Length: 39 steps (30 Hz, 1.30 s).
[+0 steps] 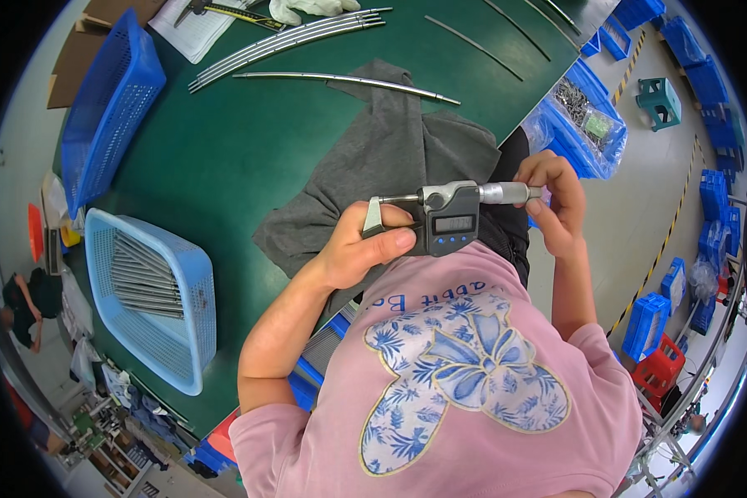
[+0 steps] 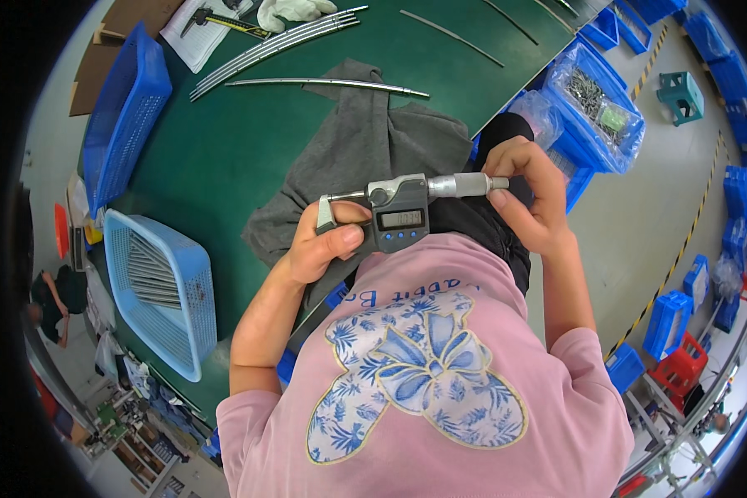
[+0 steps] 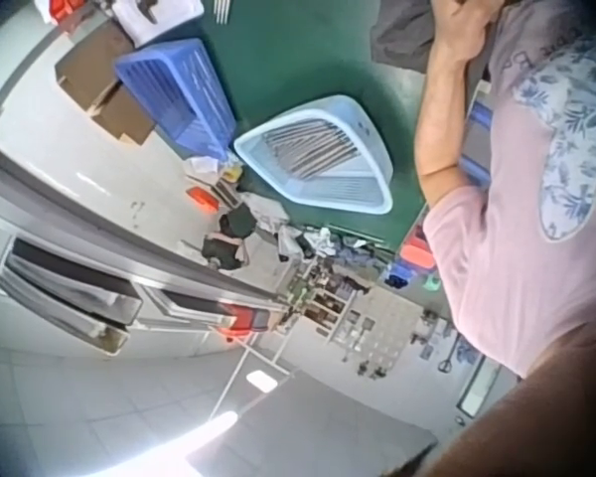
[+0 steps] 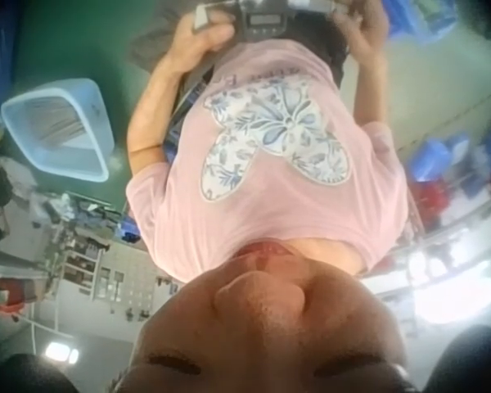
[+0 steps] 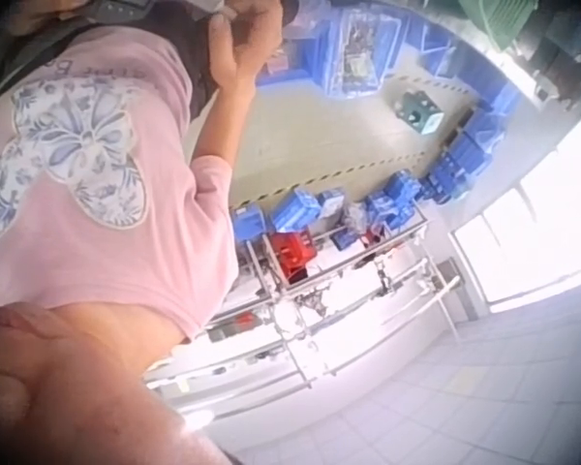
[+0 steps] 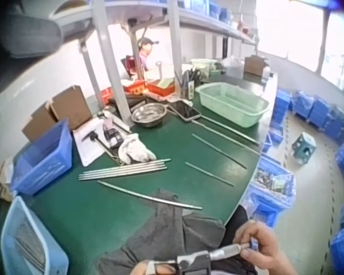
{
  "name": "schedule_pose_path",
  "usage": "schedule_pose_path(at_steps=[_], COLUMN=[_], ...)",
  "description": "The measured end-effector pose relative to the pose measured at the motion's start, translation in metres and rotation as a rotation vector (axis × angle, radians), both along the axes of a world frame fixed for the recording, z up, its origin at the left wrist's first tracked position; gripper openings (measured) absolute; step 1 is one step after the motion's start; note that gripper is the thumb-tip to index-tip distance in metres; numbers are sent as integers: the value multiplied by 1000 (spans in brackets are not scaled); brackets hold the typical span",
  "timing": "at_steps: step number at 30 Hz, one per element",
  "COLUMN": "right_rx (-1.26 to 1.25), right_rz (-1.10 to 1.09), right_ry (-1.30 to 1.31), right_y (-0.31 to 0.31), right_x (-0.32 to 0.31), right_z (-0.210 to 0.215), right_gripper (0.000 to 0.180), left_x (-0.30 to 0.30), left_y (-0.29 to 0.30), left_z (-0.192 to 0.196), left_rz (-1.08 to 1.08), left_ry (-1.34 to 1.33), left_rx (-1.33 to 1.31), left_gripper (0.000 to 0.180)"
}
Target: Using a digital micrometer to measure the thickness of various thin metal rods at a workbench.
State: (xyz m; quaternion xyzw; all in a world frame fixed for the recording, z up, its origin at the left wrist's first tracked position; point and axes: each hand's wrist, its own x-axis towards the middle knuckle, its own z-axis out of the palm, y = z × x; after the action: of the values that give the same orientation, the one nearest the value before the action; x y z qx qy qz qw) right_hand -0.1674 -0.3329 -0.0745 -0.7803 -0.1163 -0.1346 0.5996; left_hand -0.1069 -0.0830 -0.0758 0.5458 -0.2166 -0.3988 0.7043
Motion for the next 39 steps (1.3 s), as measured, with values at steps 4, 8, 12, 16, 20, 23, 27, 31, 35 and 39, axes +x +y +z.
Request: schedule_pose_path(at_steps=[4,8,12,16,20,23,27,31,35,39], right_rx=[42,161,20,22,6,22,538,589,759,732], right_rz=[22,-94,15,-71,-8,70,205,417,321,323], right_ry=[85,15,57,-53,84,44,425,615,538,608], right_y=[-2,7,-4,7,-1,-5,18,51,74,72], right_x=[-3,-3,-2,2,-1,-2,-13,-16,-11,-8], right_z=[-4,-1,-6,-4,-9,-14,-12,-9,3,10], right_gripper=[18,19,18,22,22,23,38,32,29,28], left_x=[0,0,-2,0,0,-2,-1,1,1,-1], left_y=[-1,-1,-3,1,-1,2,3,3,3,0], left_z=[1,-1,3,0,1,0,-2,-1,-1,1], left_rz=[-2,0,27,3,10,40,29,9,0,10], left_ry=[-12,8,-30,-3,-41,-13,-26,-53,-25,-40], left_rx=[10,20,17,16,3,-11,65,49,47,73], left_gripper=[27,28,28,27,26,26,31,27,28,28])
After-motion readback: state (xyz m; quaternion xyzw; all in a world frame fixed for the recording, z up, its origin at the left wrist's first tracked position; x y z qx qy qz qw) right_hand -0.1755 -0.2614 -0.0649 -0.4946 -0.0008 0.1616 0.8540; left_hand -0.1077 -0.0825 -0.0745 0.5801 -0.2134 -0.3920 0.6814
